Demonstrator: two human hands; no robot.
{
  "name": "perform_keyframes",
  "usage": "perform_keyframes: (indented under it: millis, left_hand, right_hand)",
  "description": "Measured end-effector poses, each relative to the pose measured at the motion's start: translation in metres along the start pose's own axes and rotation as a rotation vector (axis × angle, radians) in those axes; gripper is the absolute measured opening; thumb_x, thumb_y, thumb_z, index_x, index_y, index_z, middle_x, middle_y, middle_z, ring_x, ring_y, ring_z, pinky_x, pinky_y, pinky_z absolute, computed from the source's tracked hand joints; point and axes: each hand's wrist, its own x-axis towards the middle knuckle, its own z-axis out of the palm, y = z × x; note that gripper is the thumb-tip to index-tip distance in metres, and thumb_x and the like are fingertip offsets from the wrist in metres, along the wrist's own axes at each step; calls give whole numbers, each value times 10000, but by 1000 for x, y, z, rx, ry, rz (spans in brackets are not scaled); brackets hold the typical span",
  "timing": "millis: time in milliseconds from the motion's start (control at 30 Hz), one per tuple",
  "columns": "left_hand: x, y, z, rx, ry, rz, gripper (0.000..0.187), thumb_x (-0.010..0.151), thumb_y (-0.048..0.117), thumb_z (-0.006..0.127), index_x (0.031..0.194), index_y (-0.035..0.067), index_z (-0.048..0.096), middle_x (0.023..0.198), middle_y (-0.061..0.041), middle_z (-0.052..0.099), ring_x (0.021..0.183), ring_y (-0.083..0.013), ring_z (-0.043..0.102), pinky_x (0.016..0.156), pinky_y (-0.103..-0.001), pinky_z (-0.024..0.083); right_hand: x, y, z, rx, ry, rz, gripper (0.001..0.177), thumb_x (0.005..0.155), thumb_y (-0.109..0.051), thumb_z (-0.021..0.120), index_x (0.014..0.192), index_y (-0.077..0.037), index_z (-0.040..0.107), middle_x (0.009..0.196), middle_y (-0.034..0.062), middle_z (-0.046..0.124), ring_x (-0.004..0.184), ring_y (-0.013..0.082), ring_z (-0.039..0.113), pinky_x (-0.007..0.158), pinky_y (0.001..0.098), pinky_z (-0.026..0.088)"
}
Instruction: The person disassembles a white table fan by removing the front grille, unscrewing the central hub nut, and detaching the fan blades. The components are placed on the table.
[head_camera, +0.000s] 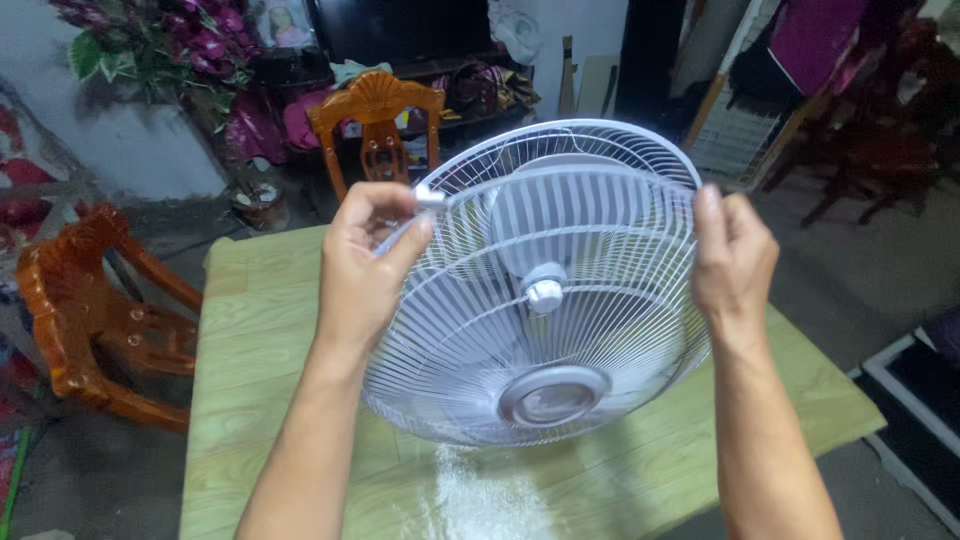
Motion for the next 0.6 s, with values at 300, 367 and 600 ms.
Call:
perform_keyframes:
  millis: [300,367,600]
  left_hand:
    - [-43,-13,-1,17,3,-71,277,929,8,692,1201,62,695,1014,19,647,887,-52,554,826,-216,482]
    - [-52,-6,-3,39,-28,-78,285,941,21,685,1222,67,686,1007,26,631,887,-49,543,824,-211,477]
    - [-77,14,-1,-76,-170,-191,325,949,96,687,1264,32,640,1050,2,694,911,-47,633,824,-200,526]
  right_hand:
    - [-35,10,-2,2,-57,12,466,1083,-399,590,821,-15,583,672,71,546,658,135,484,607,337,400]
    - [-38,14,-8,37,-60,-21,446,1090,-387,599,844,-15,584,684,62,541,676,119,478,620,326,413]
    - [-52,21,-32,63,-33,-20,456,1116,-358,609,834,-5,551,705,66,514,716,117,450,640,316,399]
